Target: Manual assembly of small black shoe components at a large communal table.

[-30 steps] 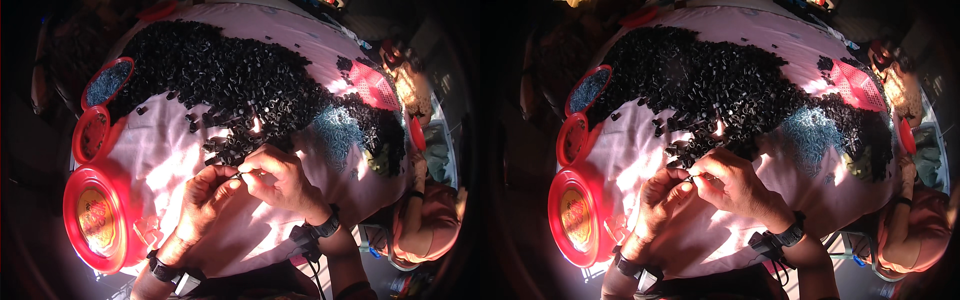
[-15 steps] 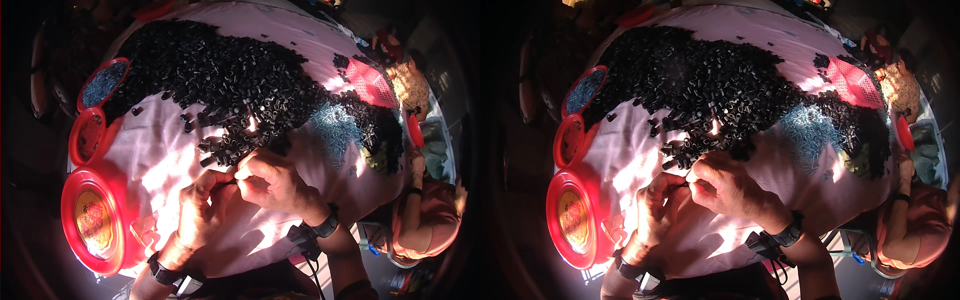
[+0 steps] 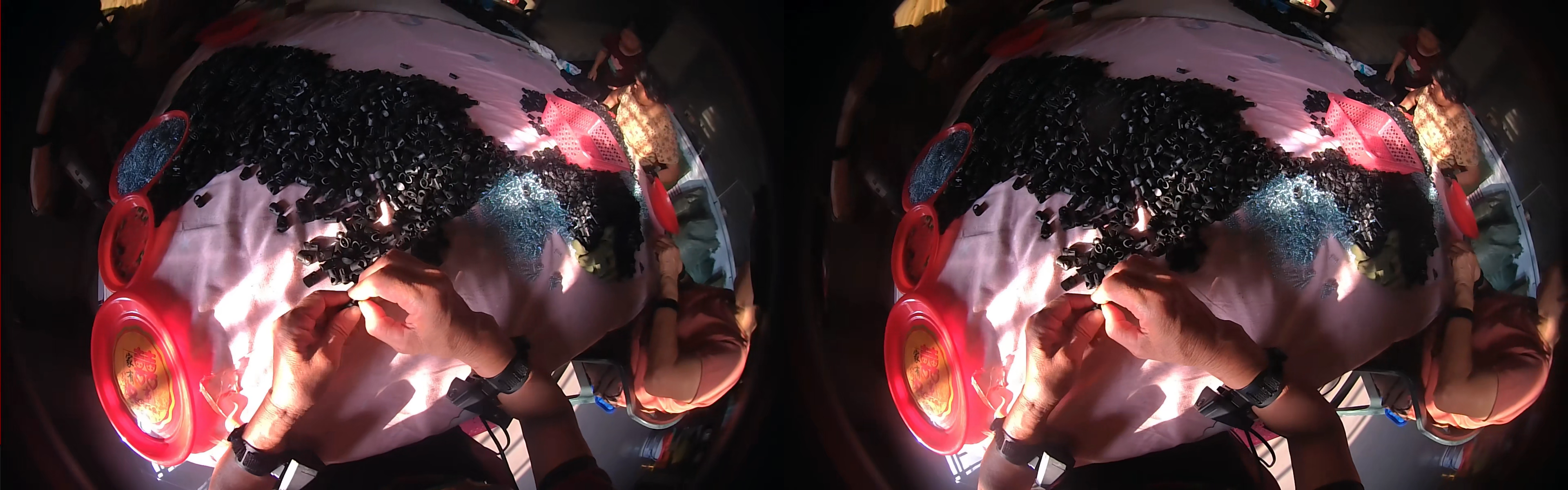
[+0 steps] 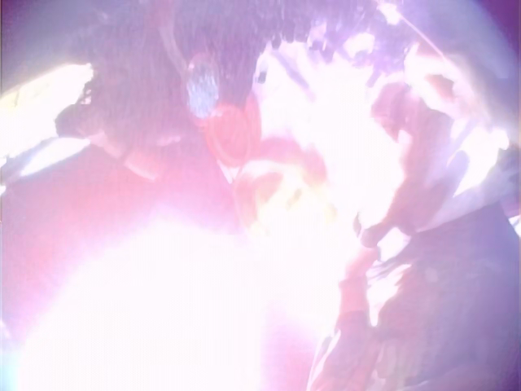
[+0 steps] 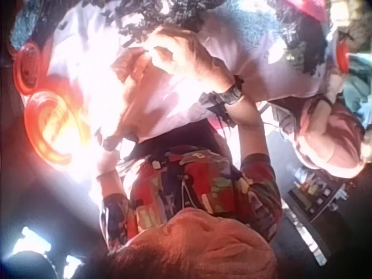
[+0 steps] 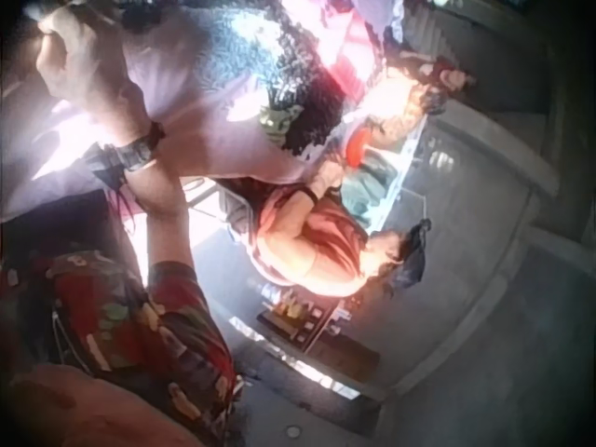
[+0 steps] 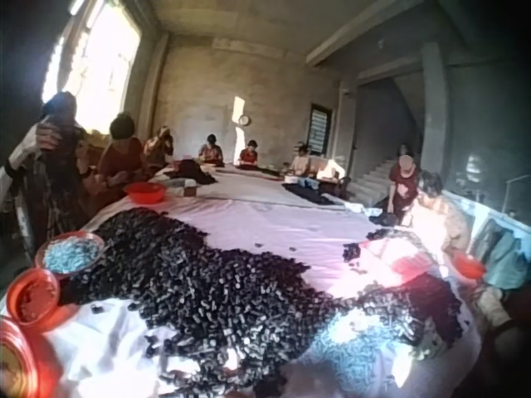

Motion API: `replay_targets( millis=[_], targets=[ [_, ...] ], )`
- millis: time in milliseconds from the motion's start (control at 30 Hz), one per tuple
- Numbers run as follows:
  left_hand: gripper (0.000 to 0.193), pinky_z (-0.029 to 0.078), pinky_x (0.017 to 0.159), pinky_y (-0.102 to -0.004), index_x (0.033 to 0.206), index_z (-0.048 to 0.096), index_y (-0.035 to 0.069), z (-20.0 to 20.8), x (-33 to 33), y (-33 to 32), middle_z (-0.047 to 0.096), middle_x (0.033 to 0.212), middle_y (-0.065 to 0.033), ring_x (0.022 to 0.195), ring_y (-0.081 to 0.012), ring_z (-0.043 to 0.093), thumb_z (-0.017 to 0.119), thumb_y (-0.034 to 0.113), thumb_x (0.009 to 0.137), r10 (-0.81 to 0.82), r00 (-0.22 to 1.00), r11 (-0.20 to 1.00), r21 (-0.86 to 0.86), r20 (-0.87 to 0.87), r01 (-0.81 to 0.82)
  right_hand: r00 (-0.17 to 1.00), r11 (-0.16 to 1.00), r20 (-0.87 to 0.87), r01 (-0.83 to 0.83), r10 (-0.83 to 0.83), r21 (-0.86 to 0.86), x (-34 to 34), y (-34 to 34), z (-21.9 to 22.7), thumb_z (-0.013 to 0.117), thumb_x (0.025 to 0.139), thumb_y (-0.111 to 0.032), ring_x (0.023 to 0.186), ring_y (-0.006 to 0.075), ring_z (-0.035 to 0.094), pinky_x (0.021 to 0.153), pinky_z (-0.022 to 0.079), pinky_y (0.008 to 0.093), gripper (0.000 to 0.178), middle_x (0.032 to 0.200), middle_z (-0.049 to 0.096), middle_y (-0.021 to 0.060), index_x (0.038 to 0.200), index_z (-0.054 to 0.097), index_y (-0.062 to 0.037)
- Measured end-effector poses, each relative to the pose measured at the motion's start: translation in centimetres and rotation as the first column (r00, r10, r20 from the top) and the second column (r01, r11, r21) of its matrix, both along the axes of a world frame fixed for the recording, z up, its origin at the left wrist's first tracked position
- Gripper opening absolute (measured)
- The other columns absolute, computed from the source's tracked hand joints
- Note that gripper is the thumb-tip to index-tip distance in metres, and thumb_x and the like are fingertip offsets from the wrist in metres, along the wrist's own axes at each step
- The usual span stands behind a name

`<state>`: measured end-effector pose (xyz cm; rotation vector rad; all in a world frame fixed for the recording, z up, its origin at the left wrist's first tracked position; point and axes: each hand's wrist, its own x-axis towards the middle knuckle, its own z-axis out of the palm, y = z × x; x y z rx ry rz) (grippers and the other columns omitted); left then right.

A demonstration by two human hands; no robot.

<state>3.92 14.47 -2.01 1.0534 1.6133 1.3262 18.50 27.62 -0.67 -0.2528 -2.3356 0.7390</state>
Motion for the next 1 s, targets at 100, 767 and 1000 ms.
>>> replay_targets(
  millis=[100,767,1000],
  targets=[
    [0.016,0.051,0.074,-0.0247,0.108,0.065,-0.003,0.0,-0.5,0.1,0.070,0.092,-0.0047,0.079,-0.0084,0.063,0.061,0.011,0.100,0.002,0.954,1.000,0.011,0.300,-0.006,0.999,0.999,0.017,-0.033,0.033,0.010,-0.3,-0.4,0.1,0.074,0.075,-0.005,0.094,0.0288,0.064,0.083,0.055,0.0387,0.033,0.102,0.065,0.0101,0.107,0.065,-0.0052],
    [0.019,0.057,0.087,-0.0338,0.111,0.069,0.003,0.7,-0.8,-0.1,0.073,0.100,-0.0088,0.094,-0.0174,0.069,0.066,0.016,0.097,0.027,0.646,0.998,-0.052,0.762,0.020,0.998,0.995,-0.035,-0.048,0.045,-0.083,-1.0,-0.9,-1.6,0.080,0.071,-0.011,0.110,0.0300,0.063,0.095,0.050,0.0423,0.055,0.118,0.065,0.0117,0.123,0.065,-0.0062],
    [0.026,0.056,0.089,-0.0347,0.116,0.069,0.002,0.9,-0.4,0.0,0.073,0.100,-0.0089,0.096,-0.0181,0.070,0.066,0.022,0.098,0.131,0.662,0.991,-0.121,0.738,-0.062,0.996,0.981,-0.033,-0.091,0.087,-0.171,-1.2,-0.6,-2.4,0.077,0.071,-0.004,0.110,0.0323,0.064,0.095,0.052,0.0411,0.057,0.120,0.065,0.0142,0.126,0.064,-0.0056]
  ],
)
